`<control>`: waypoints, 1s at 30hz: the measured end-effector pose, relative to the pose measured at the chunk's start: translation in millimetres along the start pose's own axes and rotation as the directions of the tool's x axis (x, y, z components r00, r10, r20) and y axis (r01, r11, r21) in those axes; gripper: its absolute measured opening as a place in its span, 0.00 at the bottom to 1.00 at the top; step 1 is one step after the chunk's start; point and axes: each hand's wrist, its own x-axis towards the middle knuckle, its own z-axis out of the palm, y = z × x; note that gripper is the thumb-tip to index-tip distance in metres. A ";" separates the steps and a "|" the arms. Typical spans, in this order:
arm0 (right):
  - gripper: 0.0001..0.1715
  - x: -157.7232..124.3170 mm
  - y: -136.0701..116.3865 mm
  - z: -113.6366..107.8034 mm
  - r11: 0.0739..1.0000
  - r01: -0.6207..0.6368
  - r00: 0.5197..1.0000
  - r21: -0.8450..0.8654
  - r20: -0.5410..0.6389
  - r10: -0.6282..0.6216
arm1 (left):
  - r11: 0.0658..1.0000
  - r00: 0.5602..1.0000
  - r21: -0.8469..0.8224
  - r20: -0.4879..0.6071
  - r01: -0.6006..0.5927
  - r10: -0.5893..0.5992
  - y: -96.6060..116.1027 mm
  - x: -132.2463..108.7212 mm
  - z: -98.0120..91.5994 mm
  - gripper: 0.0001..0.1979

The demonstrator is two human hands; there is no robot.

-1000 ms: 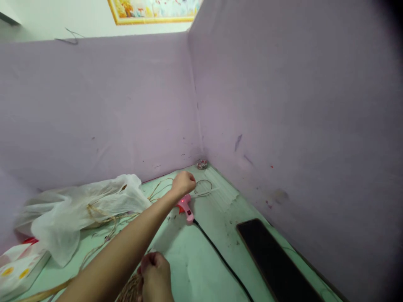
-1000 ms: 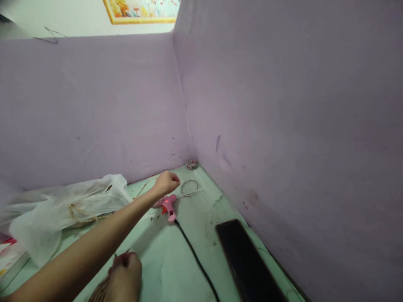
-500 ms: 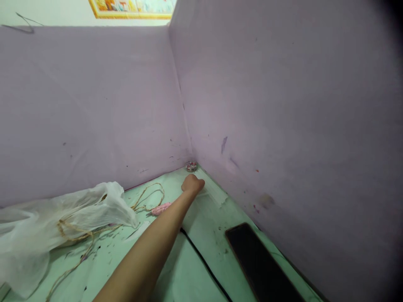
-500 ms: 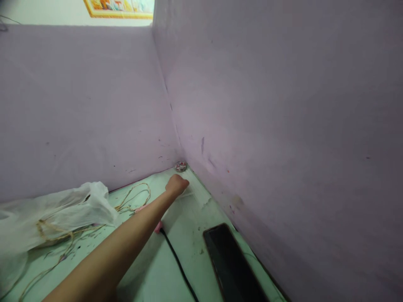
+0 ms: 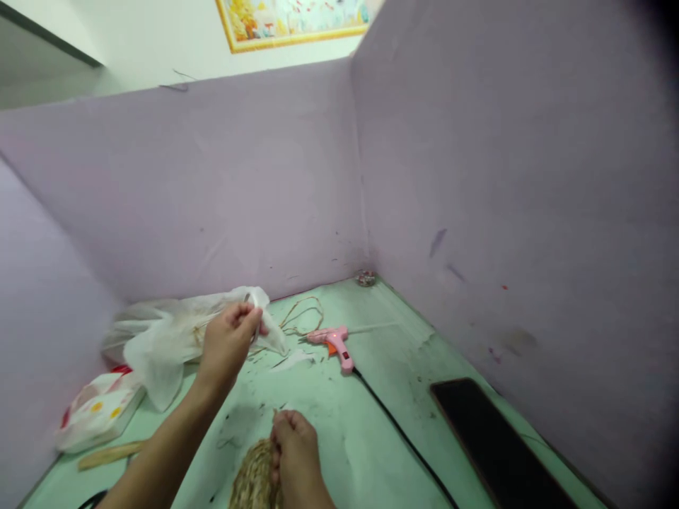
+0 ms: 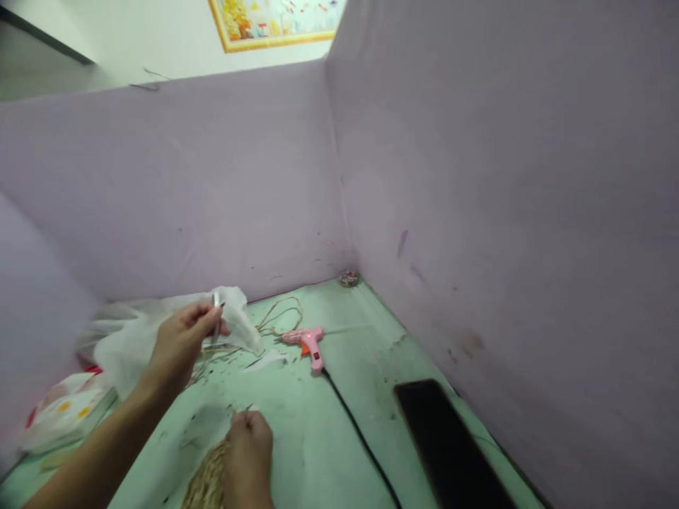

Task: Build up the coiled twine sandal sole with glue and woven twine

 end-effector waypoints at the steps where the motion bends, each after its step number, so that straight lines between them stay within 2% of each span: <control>1: 0.17 -3.5 -3.9 -2.0 1.000 -0.025 1.000 -0.003 0.004 0.025 | 0.999 1.000 -0.027 0.010 0.017 -0.017 -12.2 -19.9 -18.4 0.11; 3: 0.17 -9.1 -10.1 -3.3 0.998 -0.058 0.998 -0.010 -0.001 0.058 | 0.993 0.995 -0.071 0.053 0.089 -0.085 -37.3 -56.2 -41.9 0.10; 5: 0.17 -13.4 -15.3 -2.0 0.998 -0.066 0.998 -0.022 -0.008 0.066 | 0.978 0.988 -0.151 0.071 0.147 -0.137 -60.7 -85.0 -50.2 0.09; 8: 0.18 -19.6 -21.4 2.1 0.996 -0.071 0.997 -0.045 -0.025 0.070 | 0.961 0.985 -0.214 0.031 0.174 -0.172 -86.8 -115.1 -46.9 0.09; 11: 0.20 -25.4 -25.0 5.1 0.994 -0.092 0.996 -0.057 0.000 0.092 | 0.955 0.979 -0.219 0.039 0.203 -0.199 -99.0 -133.2 -42.1 0.10; 14: 0.21 -28.0 -26.1 4.4 0.993 -0.092 0.994 -0.078 0.055 0.096 | 0.947 0.972 -0.243 0.154 0.210 -0.176 -99.8 -139.6 -43.8 0.11; 17: 0.20 -26.8 -25.8 0.5 0.991 -0.036 0.994 -0.126 0.099 0.048 | 0.909 0.955 -0.324 0.222 0.263 -0.197 -95.5 -139.0 -48.5 0.11; 22: 0.17 -25.1 -25.6 -4.0 0.973 0.026 0.988 -0.230 0.153 0.010 | 0.859 0.934 -0.393 0.272 0.327 -0.232 -92.4 -140.0 -50.9 0.11; 25: 0.20 -24.5 -25.4 -4.7 0.970 0.052 0.987 -0.238 0.159 -0.014 | 0.828 0.924 -0.434 0.301 0.354 -0.236 -93.2 -143.0 -48.3 0.12; 27: 0.21 -23.2 -25.3 -5.7 0.966 0.086 0.987 -0.242 0.155 -0.049 | 0.743 0.907 -0.530 0.325 0.408 -0.267 -93.0 -143.9 -46.1 0.11; 30: 0.19 -20.4 -24.7 -7.7 0.956 0.102 0.980 -0.276 0.191 -0.050 | 0.509 0.859 -0.693 0.380 0.511 -0.344 -91.6 -142.6 -44.3 0.10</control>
